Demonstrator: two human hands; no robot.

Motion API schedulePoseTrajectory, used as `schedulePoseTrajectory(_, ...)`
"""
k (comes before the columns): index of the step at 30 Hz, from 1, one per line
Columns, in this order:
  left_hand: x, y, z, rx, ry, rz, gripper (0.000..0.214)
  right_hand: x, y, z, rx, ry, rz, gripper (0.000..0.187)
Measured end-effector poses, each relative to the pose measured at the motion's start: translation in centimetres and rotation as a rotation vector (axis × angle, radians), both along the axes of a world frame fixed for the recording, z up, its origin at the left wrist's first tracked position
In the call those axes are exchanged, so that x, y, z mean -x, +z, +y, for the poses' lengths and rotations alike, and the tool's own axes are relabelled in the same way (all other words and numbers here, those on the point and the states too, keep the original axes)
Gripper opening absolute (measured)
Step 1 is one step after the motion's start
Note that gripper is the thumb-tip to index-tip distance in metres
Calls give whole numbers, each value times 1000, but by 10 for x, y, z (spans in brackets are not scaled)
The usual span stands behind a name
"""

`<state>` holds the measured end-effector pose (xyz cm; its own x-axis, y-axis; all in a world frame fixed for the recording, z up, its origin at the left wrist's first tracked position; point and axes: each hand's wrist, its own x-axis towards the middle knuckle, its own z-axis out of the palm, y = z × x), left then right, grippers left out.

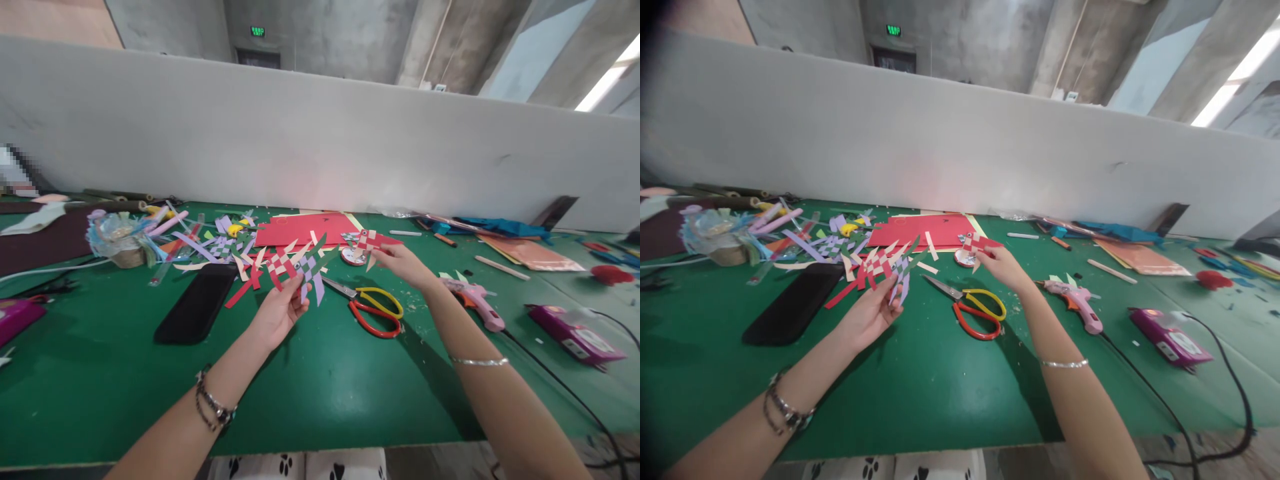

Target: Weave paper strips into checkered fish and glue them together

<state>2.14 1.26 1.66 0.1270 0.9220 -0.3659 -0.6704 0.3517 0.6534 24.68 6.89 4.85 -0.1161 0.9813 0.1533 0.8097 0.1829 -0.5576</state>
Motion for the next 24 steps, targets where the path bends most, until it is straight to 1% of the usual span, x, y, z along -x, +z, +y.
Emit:
schedulePoseTrajectory(3,0,0,1,1,6,-10,17,11,-5,-20,50,116,102,37)
schedulePoseTrajectory(6,0,1,2,3,23,-31,18,20,-12,-34,146,252,183,34)
schedulePoseTrajectory(7,0,1,2,6,30,-38,19,22,-14,-37,181,274,205,32)
schedulePoseTrajectory(9,0,2,1,10,30,-51,20,28,-18,-40,225,259,271,29)
schedulePoseTrajectory(10,0,2,1,7,25,-57,19,31,-20,-41,218,228,312,28)
schedulePoseTrajectory(14,-1,3,-1,-5,11,-60,17,39,-24,-41,12,93,430,22)
schedulePoseTrajectory(15,-1,3,-1,-2,14,-55,18,40,-25,-41,8,73,468,22)
schedulePoseTrajectory(16,-1,3,-1,2,17,-49,18,41,-26,-41,43,58,530,23)
schedulePoseTrajectory(19,-1,3,-1,1,26,-45,17,43,-27,-42,223,49,796,28)
schedulePoseTrajectory(20,-1,3,-1,-1,29,-46,17,43,-28,-43,248,42,871,27)
schedulePoseTrajectory(22,0,2,-1,1,36,-45,17,43,-27,-43,241,26,940,24)
schedulePoseTrajectory(24,0,2,0,2,43,-39,18,42,-25,-42,214,23,908,20)
